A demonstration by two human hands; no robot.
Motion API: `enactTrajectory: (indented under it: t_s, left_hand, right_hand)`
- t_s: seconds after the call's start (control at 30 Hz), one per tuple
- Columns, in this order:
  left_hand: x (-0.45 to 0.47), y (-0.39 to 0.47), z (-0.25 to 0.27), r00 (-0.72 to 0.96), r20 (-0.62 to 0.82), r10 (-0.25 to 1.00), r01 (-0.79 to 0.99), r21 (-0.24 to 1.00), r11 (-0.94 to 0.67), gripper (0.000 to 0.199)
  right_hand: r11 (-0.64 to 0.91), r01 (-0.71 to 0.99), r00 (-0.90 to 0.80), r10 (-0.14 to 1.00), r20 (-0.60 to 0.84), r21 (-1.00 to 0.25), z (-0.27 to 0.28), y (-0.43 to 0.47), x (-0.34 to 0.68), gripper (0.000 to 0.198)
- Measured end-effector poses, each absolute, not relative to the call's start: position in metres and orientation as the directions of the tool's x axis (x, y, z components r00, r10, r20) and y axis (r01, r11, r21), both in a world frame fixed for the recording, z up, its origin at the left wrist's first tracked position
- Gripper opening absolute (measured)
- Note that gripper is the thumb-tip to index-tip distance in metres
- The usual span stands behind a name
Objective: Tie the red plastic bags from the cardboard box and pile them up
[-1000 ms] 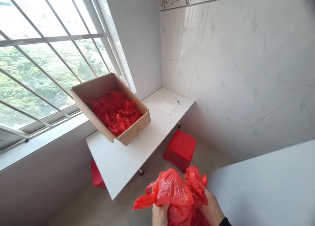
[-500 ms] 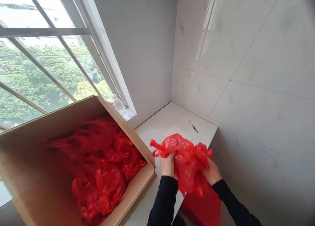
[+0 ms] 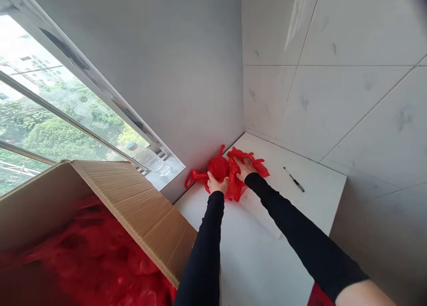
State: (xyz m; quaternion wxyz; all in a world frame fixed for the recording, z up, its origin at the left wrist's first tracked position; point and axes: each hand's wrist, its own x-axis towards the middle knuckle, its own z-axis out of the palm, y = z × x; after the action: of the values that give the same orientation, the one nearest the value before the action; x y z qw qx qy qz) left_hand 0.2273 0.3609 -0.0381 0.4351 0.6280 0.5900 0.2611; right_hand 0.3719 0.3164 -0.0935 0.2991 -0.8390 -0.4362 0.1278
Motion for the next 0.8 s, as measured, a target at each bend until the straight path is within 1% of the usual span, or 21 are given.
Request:
enactTrajectory:
  t_s: [0.1, 0.17, 0.23, 0.3, 0.37, 0.43, 0.5, 0.57, 0.63, 0.7, 0.77, 0.8]
  left_hand:
    - [0.232, 0.334, -0.040, 0.099, -0.195, 0.976, 0.534, 0.838, 0.113, 0.050]
    - [0.236, 0.297, -0.032, 0.127, -0.164, 0.978, 0.490, 0.868, 0.082, 0.052]
    - [0.231, 0.247, -0.022, 0.208, -0.135, 0.969, 0.413, 0.910, 0.038, 0.055]
    - [0.213, 0.187, -0.015, 0.323, -0.135, 0.937, 0.329, 0.944, 0.023, 0.059]
    - [0.177, 0.124, -0.017, 0.451, -0.180, 0.874, 0.276, 0.960, 0.055, 0.054]
    - [0.123, 0.064, -0.028, 0.566, -0.275, 0.777, 0.288, 0.949, 0.126, 0.046]
    - [0.056, 0.010, -0.047, 0.627, -0.410, 0.662, 0.372, 0.905, 0.207, 0.045]
    - [-0.016, -0.039, -0.069, 0.623, -0.547, 0.558, 0.498, 0.828, 0.257, 0.051]
    - [-0.085, -0.084, -0.089, 0.584, -0.655, 0.480, 0.624, 0.740, 0.251, 0.052]
    - [-0.141, -0.126, -0.104, 0.561, -0.690, 0.456, 0.693, 0.693, 0.197, 0.046]
    - [-0.177, -0.169, -0.109, 0.590, -0.668, 0.452, 0.697, 0.705, 0.132, 0.042]
    - [-0.186, -0.191, -0.106, 0.621, -0.644, 0.446, 0.680, 0.726, 0.101, 0.043]
  right_hand:
    - [-0.451, 0.632, 0.640, 0.762, 0.096, -0.630, -0.085, 0.309, 0.365, 0.056]
    - [-0.438, 0.621, 0.666, 0.733, 0.142, -0.650, -0.076, 0.287, 0.356, 0.061]
    - [-0.415, 0.607, 0.687, 0.703, 0.186, -0.677, -0.070, 0.249, 0.342, 0.063]
    - [-0.399, 0.579, 0.715, 0.667, 0.208, -0.711, -0.074, 0.196, 0.322, 0.061]
    - [-0.411, 0.522, 0.755, 0.631, 0.180, -0.748, -0.088, 0.130, 0.295, 0.053]
    - [-0.463, 0.428, 0.801, 0.592, 0.089, -0.776, -0.112, 0.054, 0.258, 0.043]
    - [-0.542, 0.302, 0.833, 0.550, -0.059, -0.784, -0.139, -0.027, 0.213, 0.036]
    - [-0.618, 0.159, 0.838, 0.497, -0.226, -0.770, -0.166, -0.113, 0.160, 0.029]
    - [-0.666, 0.028, 0.820, 0.441, -0.364, -0.745, -0.186, -0.200, 0.101, 0.024]
    - [-0.690, -0.072, 0.802, 0.389, -0.453, -0.720, -0.196, -0.286, 0.039, 0.023]
    - [-0.701, -0.139, 0.789, 0.349, -0.506, -0.700, -0.197, -0.372, -0.023, 0.024]
    - [-0.705, -0.164, 0.785, 0.330, -0.524, -0.690, -0.193, -0.414, -0.052, 0.024]
